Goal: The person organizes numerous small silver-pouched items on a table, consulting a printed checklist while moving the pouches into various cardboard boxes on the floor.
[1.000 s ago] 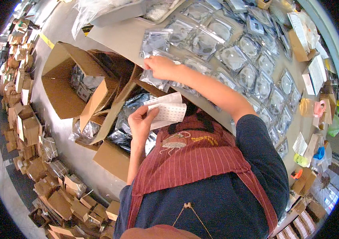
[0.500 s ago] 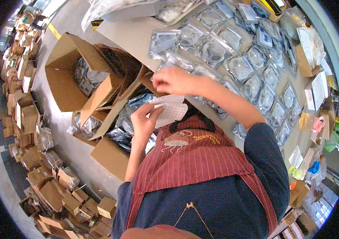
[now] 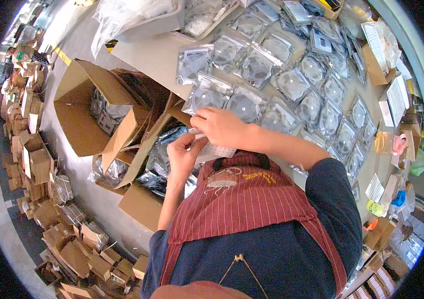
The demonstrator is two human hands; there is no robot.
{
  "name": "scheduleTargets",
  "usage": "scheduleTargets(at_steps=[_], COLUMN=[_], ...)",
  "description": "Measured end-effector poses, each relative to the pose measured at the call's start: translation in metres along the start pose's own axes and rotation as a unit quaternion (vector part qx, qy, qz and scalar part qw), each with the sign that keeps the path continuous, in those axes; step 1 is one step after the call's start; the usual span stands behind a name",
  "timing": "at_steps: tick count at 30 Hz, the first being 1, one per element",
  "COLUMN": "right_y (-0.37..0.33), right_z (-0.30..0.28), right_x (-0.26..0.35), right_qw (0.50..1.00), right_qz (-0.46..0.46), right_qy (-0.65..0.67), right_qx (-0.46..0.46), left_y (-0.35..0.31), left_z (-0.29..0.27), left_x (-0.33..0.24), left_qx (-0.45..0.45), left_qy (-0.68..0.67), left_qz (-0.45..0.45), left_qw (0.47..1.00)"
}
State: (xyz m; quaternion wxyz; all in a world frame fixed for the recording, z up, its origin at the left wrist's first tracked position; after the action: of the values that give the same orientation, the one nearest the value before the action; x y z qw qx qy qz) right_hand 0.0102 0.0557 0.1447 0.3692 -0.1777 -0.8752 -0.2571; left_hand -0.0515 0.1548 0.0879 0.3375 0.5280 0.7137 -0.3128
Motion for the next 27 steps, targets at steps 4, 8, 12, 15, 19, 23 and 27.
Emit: scheduleTargets(at_steps=[4, 8, 12, 15, 19, 23, 27], right_y=[0.002, 0.030, 0.083, 0.121, 0.143, 0.146, 0.112], right_z=[-0.001, -0.030, -0.055, -0.057, -0.010, -0.026, -0.098], right_x=[0.004, -0.028, -0.154, -0.214, -0.231, -0.208, -0.225], right_qw=[0.999, 0.988, 0.951, 0.976, 0.966, 0.957, 0.961], right_qz=[-0.046, 0.010, 0.237, 0.198, 0.229, 0.210, 0.249], right_qy=[0.012, 0.154, 0.195, 0.079, -0.117, -0.199, -0.037], right_qx=[0.016, -0.027, -0.040, -0.041, 0.015, 0.005, -0.110], left_y=[0.006, 0.014, 0.019, 0.021, 0.019, 0.012, 0.011], left_z=[0.000, 0.004, 0.008, 0.009, 0.011, 0.007, -0.004], left_x=[0.008, 0.036, 0.047, 0.028, 0.028, 0.037, 0.043], left_qx=[0.033, 0.024, 0.027, 0.061, 0.052, 0.039, 0.018], left_qy=[0.006, -0.107, -0.115, -0.056, -0.038, -0.099, -0.146], left_qz=[-0.055, -0.106, -0.098, -0.107, -0.101, -0.152, -0.169], left_qw=[0.998, 0.988, 0.988, 0.991, 0.993, 0.983, 0.975])
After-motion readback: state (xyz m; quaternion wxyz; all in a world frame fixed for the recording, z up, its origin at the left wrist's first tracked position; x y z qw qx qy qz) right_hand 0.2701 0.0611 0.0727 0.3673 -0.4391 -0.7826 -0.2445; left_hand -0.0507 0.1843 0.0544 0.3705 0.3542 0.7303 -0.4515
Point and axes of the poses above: each hand's wrist, its own y-axis towards the middle knuckle, its own z-axis out of the palm, x = y × z, the point moved 10 cm from there along y, towards the middle knuckle, and after that the axes turned 14 degrees about y, right-handed, at the moved point
